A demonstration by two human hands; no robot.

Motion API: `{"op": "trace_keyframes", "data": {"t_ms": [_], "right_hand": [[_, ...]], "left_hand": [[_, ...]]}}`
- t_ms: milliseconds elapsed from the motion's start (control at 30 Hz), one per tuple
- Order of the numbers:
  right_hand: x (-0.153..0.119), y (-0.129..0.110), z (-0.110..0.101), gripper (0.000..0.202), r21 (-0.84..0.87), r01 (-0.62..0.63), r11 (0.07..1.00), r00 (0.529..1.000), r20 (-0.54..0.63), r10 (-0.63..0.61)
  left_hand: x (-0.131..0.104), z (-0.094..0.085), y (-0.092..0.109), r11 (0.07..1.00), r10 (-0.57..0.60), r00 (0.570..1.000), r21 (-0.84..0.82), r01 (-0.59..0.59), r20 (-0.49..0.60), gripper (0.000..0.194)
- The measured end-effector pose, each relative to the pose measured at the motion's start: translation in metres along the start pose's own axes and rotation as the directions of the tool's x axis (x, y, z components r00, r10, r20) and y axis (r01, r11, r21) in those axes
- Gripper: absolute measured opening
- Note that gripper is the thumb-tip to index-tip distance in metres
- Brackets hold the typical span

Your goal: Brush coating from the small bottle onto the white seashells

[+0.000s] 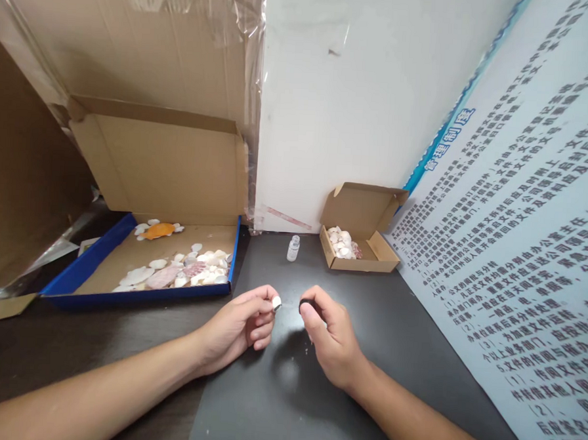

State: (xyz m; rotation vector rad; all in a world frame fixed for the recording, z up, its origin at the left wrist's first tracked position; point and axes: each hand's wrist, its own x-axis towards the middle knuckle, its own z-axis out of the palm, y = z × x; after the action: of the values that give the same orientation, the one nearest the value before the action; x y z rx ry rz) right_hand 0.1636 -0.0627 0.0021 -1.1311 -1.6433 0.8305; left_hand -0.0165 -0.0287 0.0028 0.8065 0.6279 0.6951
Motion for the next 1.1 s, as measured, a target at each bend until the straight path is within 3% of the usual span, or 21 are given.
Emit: {"op": "trace_keyframes", "data": {"t_ms": [133, 300, 433, 600, 733, 1100], "right_hand": [[0.0006, -0.0007, 0.0007, 0.025, -0.005, -0.026, 1.0, 0.998, -0.057, 0.026], [-0.0009, -0.0013, 0.0005, 0.025, -0.003, 0.005, 1.0, 1.0, -0.001, -0.005], [-0.0004, 0.0002, 0.0004, 0.026, -0.015, -0.021, 1.0, 0.999, -0.045, 0.02], [-0.0006, -0.0005, 0.0001, 0.026, 0.014, 0.006, 1.0, 1.0, 0.004, -0.006], [-0.0013, -0.0008, 0.0, 0.026, 0.024, -0.001, 1.0, 0.999, -0.04, 0.002], [-0.0016, -0.0004, 0.0004, 0.026, 0.036, 0.016, 0.999, 1.0, -0.008, -0.016]], "left_hand": [[0.0, 0.0008, 0.0008, 1.0, 0.0, 1.0, 0.0, 0.0, 0.003, 0.007], [-0.0004, 0.0007, 0.0002, 1.0, 0.001, 1.0, -0.006, -0.001, -0.006, 0.006], [0.0001, -0.0002, -0.0004, 1.0, -0.001, 1.0, -0.003, 0.001, 0.002, 0.006], [0.0002, 0.0008, 0.0006, 1.0, 0.001, 1.0, -0.004, -0.001, 0.002, 0.006], [-0.0005, 0.0014, 0.0011, 1.0, -0.001, 1.0, 0.001, 0.001, -0.001, 0.006], [0.0001, 0.0003, -0.0002, 1.0, 0.0, 1.0, -0.009, 0.0, 0.004, 0.006]]}}
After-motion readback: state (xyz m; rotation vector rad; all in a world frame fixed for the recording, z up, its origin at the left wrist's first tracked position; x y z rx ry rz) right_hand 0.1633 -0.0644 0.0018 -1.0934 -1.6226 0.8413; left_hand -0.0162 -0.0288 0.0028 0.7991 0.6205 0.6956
